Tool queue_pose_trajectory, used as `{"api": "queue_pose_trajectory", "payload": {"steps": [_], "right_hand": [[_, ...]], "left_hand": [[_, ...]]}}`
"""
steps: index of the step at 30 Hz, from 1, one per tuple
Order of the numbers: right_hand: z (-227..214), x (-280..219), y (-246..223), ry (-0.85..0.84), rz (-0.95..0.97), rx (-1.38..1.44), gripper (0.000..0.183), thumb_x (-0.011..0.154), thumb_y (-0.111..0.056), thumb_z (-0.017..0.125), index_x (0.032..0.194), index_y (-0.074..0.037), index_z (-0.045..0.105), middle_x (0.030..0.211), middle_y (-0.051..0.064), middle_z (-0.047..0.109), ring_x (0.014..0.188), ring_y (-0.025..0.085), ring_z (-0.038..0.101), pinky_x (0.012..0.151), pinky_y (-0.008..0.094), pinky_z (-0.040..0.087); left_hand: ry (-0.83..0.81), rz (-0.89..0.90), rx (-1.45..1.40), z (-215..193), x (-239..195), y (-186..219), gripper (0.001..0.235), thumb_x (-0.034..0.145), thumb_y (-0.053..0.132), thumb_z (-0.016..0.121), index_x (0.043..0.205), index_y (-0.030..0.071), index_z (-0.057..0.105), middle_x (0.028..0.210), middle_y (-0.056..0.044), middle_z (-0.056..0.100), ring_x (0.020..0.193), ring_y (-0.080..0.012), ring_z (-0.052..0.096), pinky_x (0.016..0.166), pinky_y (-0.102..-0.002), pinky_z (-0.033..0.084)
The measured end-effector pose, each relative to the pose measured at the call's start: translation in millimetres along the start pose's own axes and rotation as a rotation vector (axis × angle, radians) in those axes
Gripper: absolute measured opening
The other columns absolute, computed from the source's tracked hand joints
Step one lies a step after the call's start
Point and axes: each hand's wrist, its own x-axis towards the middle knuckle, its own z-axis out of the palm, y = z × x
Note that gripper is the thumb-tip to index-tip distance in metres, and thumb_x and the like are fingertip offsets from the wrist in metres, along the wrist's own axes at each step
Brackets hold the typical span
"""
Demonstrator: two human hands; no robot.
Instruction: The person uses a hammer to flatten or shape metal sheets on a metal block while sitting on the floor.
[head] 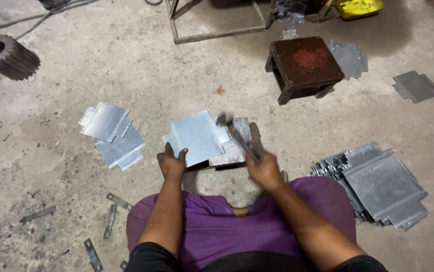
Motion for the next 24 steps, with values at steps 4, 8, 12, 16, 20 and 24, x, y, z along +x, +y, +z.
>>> {"api": "queue_pose_trajectory", "payload": {"steps": [4,8,12,16,20,24], "right_hand": [[-48.8,6.7,-84.7,0.183,-0.207,0.087,0.039,0.097,-0.007,0.068,0.134,0.001,0.063,0.089,0.011,0.072,0.066,0.011,0.063,0.056,0.026,0.053],[-51.5,4.6,-72.6,0.437,-0.656,0.144,0.030,0.104,-0.002,0.067,0.132,0.004,0.061,0.108,0.015,0.069,0.091,0.017,0.068,0.074,0.029,0.056],[3.5,-20.2,19.0,0.264,-0.470,0.103,0.025,0.097,-0.002,0.069,0.122,-0.002,0.065,0.092,0.009,0.069,0.075,0.015,0.066,0.062,0.026,0.053],[19.4,-22.4,44.8,-0.200,0.134,-0.213,0.041,0.094,-0.008,0.068,0.135,-0.002,0.064,0.095,0.016,0.075,0.064,0.017,0.069,0.059,0.028,0.055],[-13.3,-10.0,-15.6,-0.026,-0.044,0.086,0.041,0.095,-0.006,0.067,0.135,0.003,0.062,0.095,0.014,0.076,0.071,0.017,0.068,0.059,0.030,0.056],[-51.9,0.2,-77.9,0.141,-0.411,0.287,0.031,0.102,-0.005,0.064,0.131,0.004,0.064,0.100,0.012,0.075,0.078,0.013,0.071,0.065,0.026,0.060]], "left_hand": [[0.015,0.010,-0.008,1.9,-0.1,-0.2,0.087,0.076,0.044,0.087,0.146,0.003,0.055,0.117,-0.028,0.055,0.106,-0.0433,0.062,0.095,-0.045,0.052],[-0.005,-0.021,-0.029,-2.2,1.7,4.2,0.087,0.075,0.044,0.088,0.145,0.003,0.055,0.117,-0.028,0.054,0.107,-0.0432,0.061,0.096,-0.045,0.052],[-0.041,-0.056,-0.019,-8.1,-1.6,10.1,0.087,0.077,0.044,0.087,0.147,0.005,0.054,0.120,-0.027,0.053,0.108,-0.0417,0.062,0.095,-0.044,0.052],[-0.065,-0.088,-0.016,-13.5,-0.8,17.2,0.088,0.077,0.045,0.087,0.147,0.004,0.053,0.120,-0.026,0.053,0.109,-0.0407,0.061,0.097,-0.044,0.052],[-0.063,-0.087,-0.011,-13.4,-2.9,15.4,0.087,0.077,0.044,0.087,0.147,0.005,0.054,0.121,-0.026,0.053,0.110,-0.0410,0.061,0.098,-0.044,0.051],[-0.039,-0.066,-0.020,-9.5,-7.5,10.0,0.086,0.077,0.044,0.087,0.147,0.005,0.054,0.120,-0.027,0.053,0.108,-0.0417,0.062,0.096,-0.045,0.052]]}}
